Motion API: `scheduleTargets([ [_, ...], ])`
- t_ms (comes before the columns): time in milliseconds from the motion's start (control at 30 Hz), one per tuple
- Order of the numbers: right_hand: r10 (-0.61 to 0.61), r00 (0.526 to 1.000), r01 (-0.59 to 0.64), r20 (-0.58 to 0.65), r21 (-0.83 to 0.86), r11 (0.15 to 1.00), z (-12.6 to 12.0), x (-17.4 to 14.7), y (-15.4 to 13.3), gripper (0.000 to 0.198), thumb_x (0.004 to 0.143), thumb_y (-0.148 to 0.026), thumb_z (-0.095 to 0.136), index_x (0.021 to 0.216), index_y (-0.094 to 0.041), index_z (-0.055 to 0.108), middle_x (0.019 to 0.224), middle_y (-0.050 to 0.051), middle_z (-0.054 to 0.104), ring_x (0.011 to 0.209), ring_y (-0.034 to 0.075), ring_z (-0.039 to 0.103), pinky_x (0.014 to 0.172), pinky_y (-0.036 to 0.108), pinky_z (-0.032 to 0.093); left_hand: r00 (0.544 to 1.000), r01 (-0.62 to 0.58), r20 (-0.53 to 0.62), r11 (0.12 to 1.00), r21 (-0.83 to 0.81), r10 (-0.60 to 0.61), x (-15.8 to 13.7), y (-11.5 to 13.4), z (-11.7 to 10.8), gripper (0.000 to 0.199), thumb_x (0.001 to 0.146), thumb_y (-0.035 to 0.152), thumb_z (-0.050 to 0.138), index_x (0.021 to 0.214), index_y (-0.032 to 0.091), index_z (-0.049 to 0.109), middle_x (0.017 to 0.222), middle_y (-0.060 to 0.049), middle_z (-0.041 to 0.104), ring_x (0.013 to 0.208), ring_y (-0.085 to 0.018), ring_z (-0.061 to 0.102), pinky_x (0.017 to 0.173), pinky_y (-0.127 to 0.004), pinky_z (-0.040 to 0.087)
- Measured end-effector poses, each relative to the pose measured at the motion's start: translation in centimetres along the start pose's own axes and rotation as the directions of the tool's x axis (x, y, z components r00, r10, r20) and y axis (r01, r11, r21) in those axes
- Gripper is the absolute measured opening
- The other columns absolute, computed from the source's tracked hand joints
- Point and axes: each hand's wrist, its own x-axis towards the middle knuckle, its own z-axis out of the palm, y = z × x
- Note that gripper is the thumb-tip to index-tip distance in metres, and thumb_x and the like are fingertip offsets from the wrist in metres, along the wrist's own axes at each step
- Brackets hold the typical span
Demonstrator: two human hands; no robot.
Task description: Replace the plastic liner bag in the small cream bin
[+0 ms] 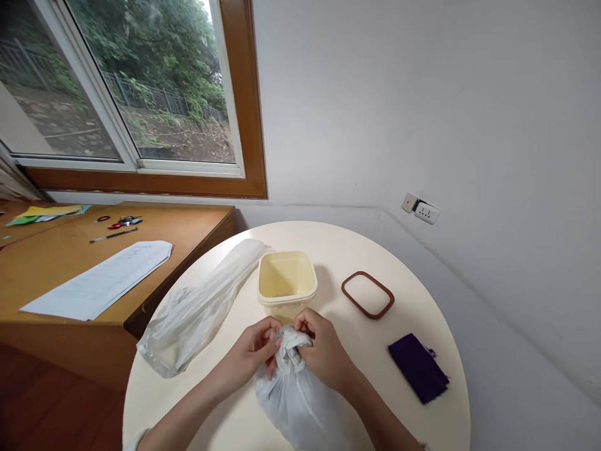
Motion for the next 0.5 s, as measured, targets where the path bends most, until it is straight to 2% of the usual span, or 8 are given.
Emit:
scheduleTargets([
  [100, 0.052, 0.990, -0.071, 0.133, 0.143, 0.987, -0.6, -0.2, -0.8, 0.023, 0.062, -0.006, 0.044, 0.080, -0.021, 0.044, 0.067, -0.005, 0.045, 0.060, 0.008, 0.040, 0.053, 0.020, 0.030, 0.999, -0.003, -0.045, 1.000, -0.001, 0.003, 0.0, 0.2, -0.1, 0.034, 0.073, 0.047, 0.061, 0.075, 0.017, 0.043, 0.053, 0.007, 0.046, 0.042, -0.008, 0.045, 0.044, -0.021, 0.039],
  [200, 0.066, 0.976, -0.121, 0.206, 0.265, 0.957, -1.1, -0.3, -0.9, 0.026, 0.066, -0.007, 0.048, 0.087, -0.021, 0.044, 0.071, -0.004, 0.048, 0.063, 0.009, 0.044, 0.056, 0.020, 0.033, 0.997, -0.031, -0.075, 1.000, 0.004, 0.031, 0.0, 0.6, -0.4, 0.034, 0.070, 0.044, 0.064, 0.072, 0.017, 0.044, 0.051, 0.007, 0.045, 0.043, -0.008, 0.045, 0.044, -0.021, 0.040],
  [333, 0.078, 0.979, -0.143, 0.191, 0.357, 0.923, -1.8, -0.2, -0.5, 0.031, 0.065, -0.007, 0.053, 0.091, -0.022, 0.045, 0.078, -0.004, 0.045, 0.065, 0.008, 0.047, 0.056, 0.020, 0.035, 0.991, -0.061, -0.116, 0.998, 0.017, 0.063, -0.2, 1.2, -1.0, 0.032, 0.070, 0.040, 0.066, 0.068, 0.017, 0.044, 0.049, 0.007, 0.045, 0.043, -0.008, 0.045, 0.044, -0.020, 0.038],
  [500, 0.122, 0.980, -0.167, 0.156, 0.322, 0.932, -2.8, -0.2, -0.8, 0.038, 0.062, -0.007, 0.055, 0.096, -0.022, 0.047, 0.084, -0.003, 0.046, 0.063, 0.007, 0.046, 0.056, 0.020, 0.036, 0.971, -0.080, -0.220, 0.995, 0.051, 0.089, -0.8, 2.4, -2.0, 0.029, 0.071, 0.032, 0.066, 0.064, 0.016, 0.043, 0.047, 0.008, 0.044, 0.043, -0.007, 0.045, 0.048, -0.019, 0.035],
])
